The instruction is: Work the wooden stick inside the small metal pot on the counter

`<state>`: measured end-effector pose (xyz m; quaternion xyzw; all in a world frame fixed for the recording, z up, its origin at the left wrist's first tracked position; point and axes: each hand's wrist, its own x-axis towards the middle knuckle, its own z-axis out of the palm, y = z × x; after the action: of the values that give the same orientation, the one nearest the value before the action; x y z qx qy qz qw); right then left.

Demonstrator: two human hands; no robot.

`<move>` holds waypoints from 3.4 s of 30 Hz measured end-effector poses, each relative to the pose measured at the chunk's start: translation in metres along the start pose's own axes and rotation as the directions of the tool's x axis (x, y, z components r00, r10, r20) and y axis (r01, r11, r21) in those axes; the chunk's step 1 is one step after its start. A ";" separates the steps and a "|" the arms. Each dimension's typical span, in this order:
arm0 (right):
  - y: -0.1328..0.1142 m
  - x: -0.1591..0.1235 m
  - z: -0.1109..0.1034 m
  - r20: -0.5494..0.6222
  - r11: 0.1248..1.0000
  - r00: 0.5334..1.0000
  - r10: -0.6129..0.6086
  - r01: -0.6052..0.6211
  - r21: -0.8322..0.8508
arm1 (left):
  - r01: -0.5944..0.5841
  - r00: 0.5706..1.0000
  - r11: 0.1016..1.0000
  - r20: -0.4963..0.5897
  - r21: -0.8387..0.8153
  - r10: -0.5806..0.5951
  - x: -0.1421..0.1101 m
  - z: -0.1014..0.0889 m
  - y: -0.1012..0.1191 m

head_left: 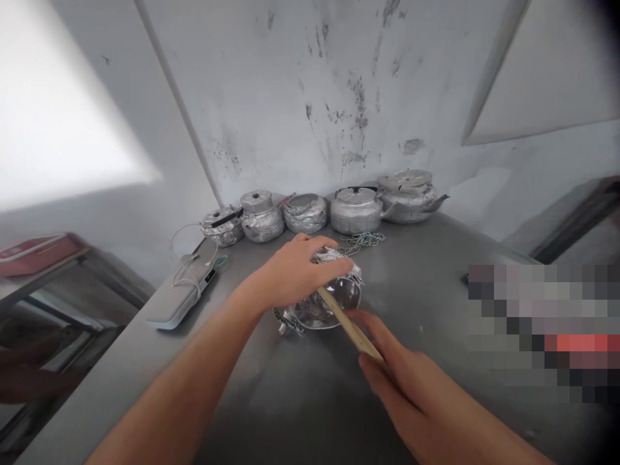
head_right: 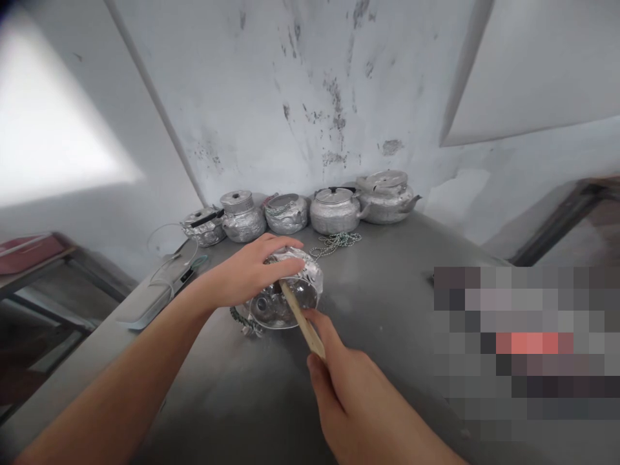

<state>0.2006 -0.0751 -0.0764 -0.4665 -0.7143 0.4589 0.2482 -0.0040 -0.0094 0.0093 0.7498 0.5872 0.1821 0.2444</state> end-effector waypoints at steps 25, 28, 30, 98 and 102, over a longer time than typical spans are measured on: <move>-0.010 0.000 -0.002 -0.040 1.000 0.999 -0.007 0.008 0.028 | -0.073 0.997 0.996 0.005 0.042 0.073 0.000 -0.001 0.000; -0.012 0.001 -0.003 -0.050 0.999 0.999 -0.001 0.003 0.034 | -0.092 0.996 0.995 0.010 0.046 0.092 0.000 -0.001 0.000; -0.012 0.001 -0.004 -0.039 1.000 0.999 -0.002 0.003 0.027 | -0.077 0.997 0.996 0.011 0.036 0.076 -0.001 -0.001 0.001; -0.010 0.005 -0.005 0.045 0.992 0.992 0.117 -0.119 0.044 | -0.175 0.984 0.979 0.029 0.100 0.173 0.001 -0.001 -0.003; -0.014 0.003 -0.006 0.091 0.974 0.972 0.219 -0.223 0.041 | -0.099 0.995 0.993 0.012 0.065 0.098 0.000 0.000 -0.001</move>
<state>0.1978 -0.0714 -0.0610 -0.5164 -0.6560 0.5213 0.1764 -0.0050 -0.0087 0.0089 0.7863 0.5542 0.1713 0.2130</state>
